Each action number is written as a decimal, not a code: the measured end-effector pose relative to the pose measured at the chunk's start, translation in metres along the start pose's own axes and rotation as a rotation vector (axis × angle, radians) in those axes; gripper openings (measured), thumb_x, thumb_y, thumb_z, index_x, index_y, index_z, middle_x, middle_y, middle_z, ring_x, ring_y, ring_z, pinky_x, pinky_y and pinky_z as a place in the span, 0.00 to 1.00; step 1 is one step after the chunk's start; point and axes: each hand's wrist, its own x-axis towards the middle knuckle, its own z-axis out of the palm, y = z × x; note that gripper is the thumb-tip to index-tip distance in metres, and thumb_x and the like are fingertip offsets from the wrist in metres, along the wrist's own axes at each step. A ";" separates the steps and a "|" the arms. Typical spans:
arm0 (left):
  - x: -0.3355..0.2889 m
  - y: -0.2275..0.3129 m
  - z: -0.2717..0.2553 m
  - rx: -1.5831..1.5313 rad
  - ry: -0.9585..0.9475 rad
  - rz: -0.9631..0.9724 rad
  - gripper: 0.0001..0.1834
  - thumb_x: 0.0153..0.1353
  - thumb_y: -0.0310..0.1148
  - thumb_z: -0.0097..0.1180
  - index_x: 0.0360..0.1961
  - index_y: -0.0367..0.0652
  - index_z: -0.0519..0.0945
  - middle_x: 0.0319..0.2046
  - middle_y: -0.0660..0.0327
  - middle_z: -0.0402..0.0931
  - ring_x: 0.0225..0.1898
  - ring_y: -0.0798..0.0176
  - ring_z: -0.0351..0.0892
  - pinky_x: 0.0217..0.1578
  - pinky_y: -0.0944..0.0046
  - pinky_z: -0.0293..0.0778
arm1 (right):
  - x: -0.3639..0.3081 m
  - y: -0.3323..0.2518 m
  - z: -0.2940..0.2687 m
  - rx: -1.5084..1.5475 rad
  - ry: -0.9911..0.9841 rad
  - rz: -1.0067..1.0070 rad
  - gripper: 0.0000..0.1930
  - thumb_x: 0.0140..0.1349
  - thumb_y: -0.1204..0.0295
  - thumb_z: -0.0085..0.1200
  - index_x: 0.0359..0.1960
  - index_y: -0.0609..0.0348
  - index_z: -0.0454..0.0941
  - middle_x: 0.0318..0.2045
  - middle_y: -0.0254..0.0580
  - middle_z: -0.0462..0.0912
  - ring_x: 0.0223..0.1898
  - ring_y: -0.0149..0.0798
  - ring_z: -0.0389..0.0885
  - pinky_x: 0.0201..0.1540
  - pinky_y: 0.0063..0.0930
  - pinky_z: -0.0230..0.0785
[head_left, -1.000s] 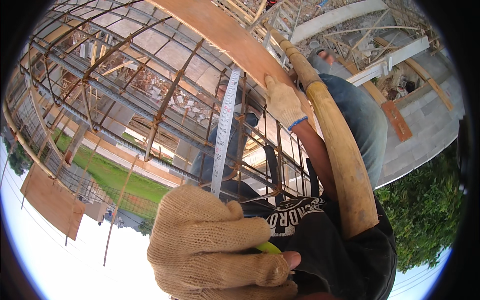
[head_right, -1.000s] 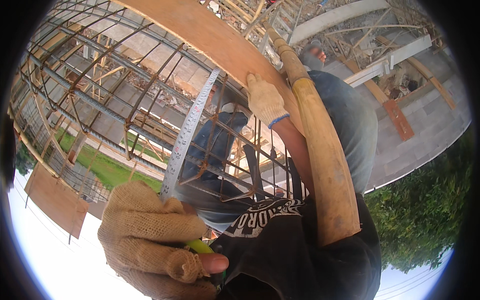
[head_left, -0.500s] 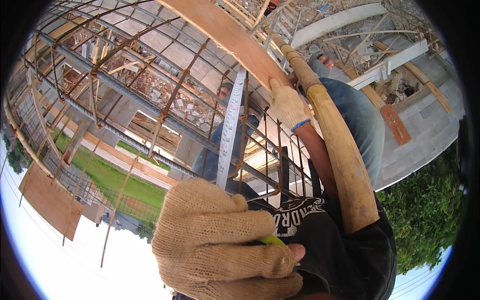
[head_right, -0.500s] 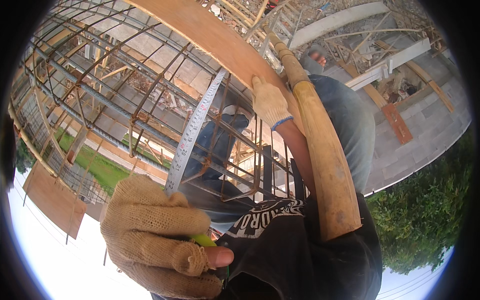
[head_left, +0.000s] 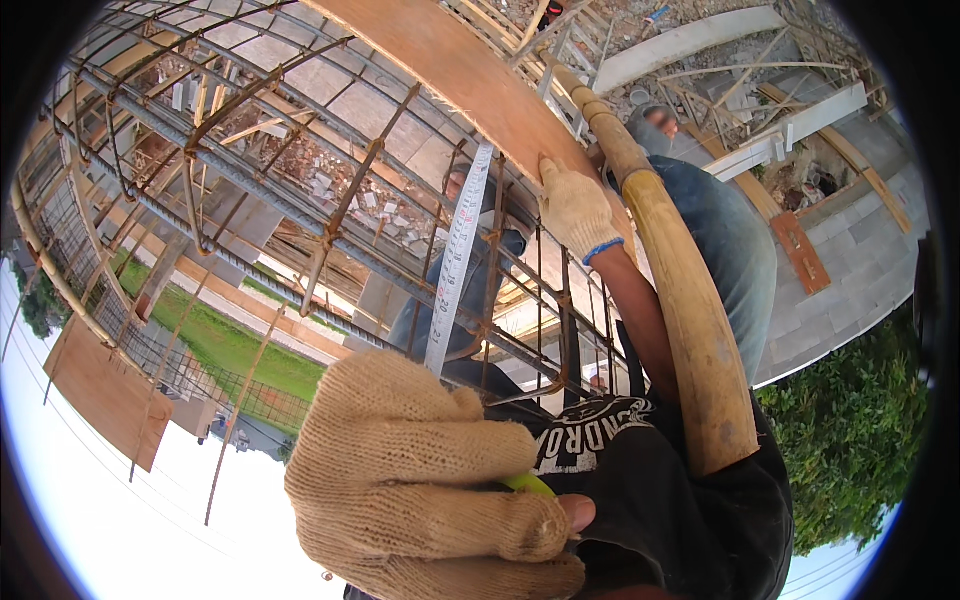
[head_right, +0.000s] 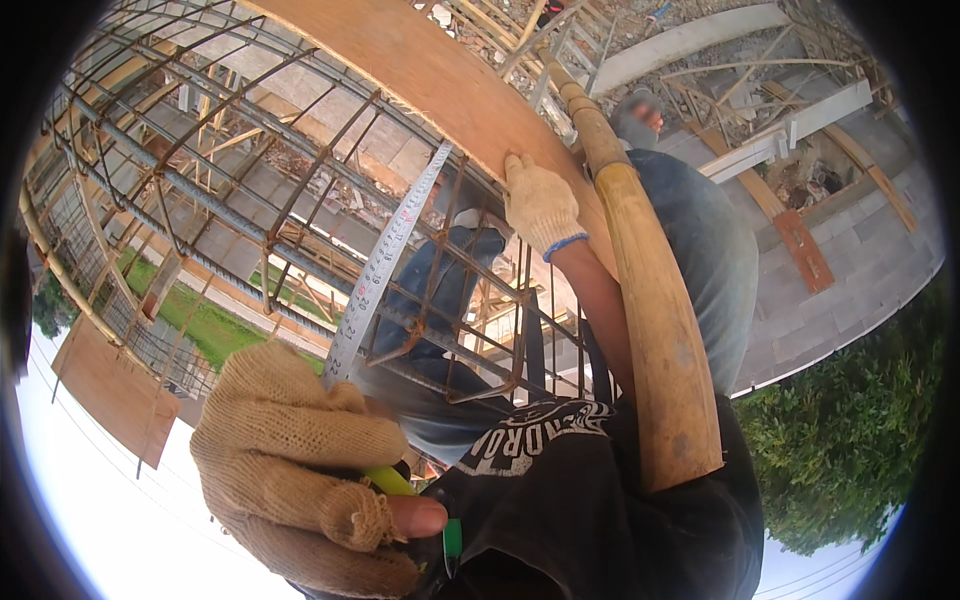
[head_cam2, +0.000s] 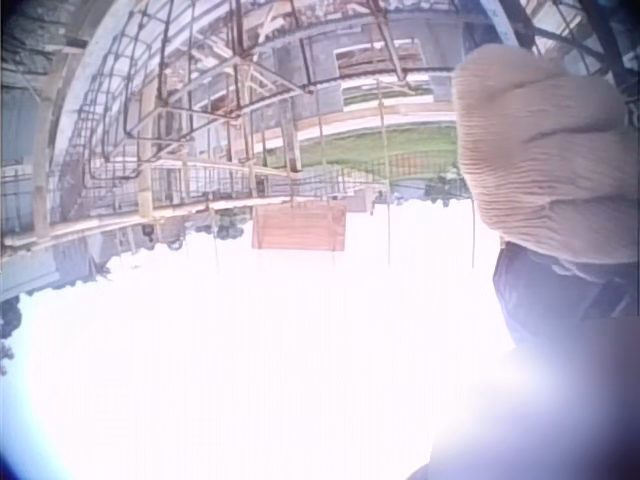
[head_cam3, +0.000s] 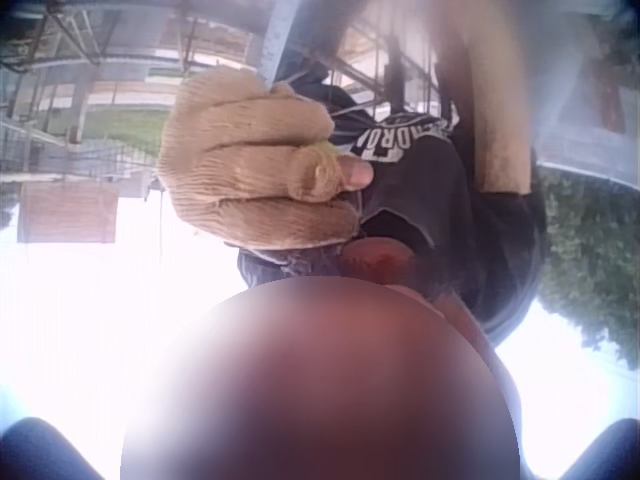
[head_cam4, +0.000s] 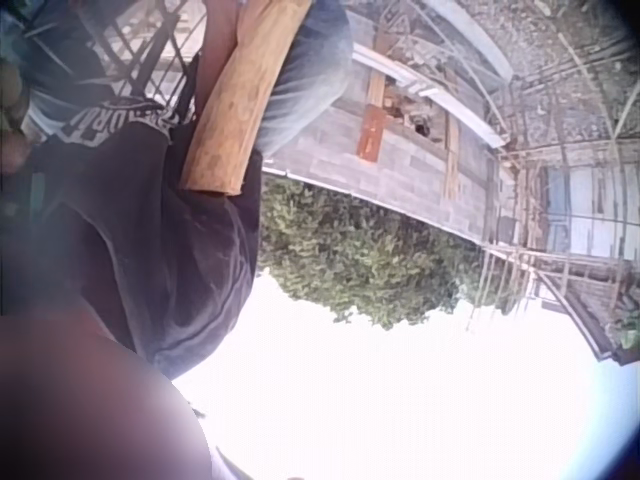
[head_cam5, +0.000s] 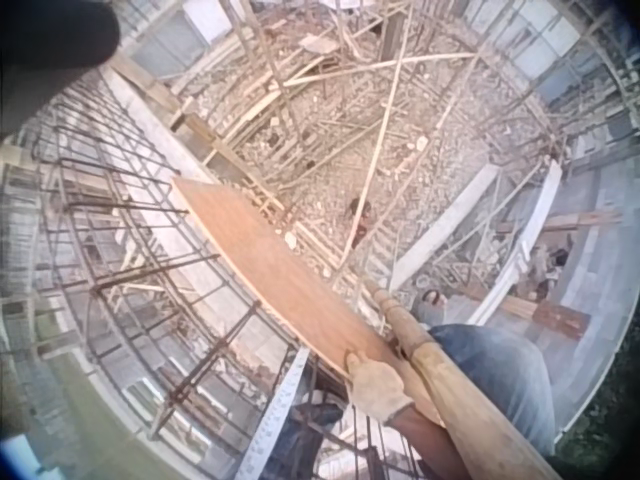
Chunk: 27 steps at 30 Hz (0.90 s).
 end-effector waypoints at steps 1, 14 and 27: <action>0.000 -0.006 0.002 -0.031 0.042 0.067 0.05 0.54 0.31 0.74 0.30 0.54 0.89 0.35 0.69 0.87 0.29 0.66 0.82 0.19 0.72 0.69 | 0.000 0.000 0.001 -0.004 -0.012 0.004 0.23 0.66 0.70 0.55 0.62 0.63 0.74 0.54 0.58 0.83 0.48 0.60 0.87 0.48 0.53 0.82; -0.006 -0.010 0.023 -0.100 0.360 0.075 0.07 0.50 0.27 0.72 0.32 0.50 0.89 0.34 0.63 0.89 0.24 0.65 0.81 0.13 0.73 0.60 | -0.001 0.003 0.001 -0.010 -0.039 0.004 0.26 0.65 0.72 0.55 0.65 0.66 0.72 0.55 0.58 0.83 0.50 0.59 0.87 0.51 0.51 0.82; 0.028 0.022 -0.001 -0.007 0.072 -0.196 0.10 0.52 0.27 0.73 0.32 0.61 0.90 0.34 0.77 0.87 0.29 0.70 0.84 0.25 0.69 0.68 | -0.003 0.004 0.004 0.005 -0.048 0.013 0.24 0.66 0.73 0.53 0.64 0.65 0.73 0.55 0.59 0.83 0.50 0.59 0.88 0.51 0.52 0.82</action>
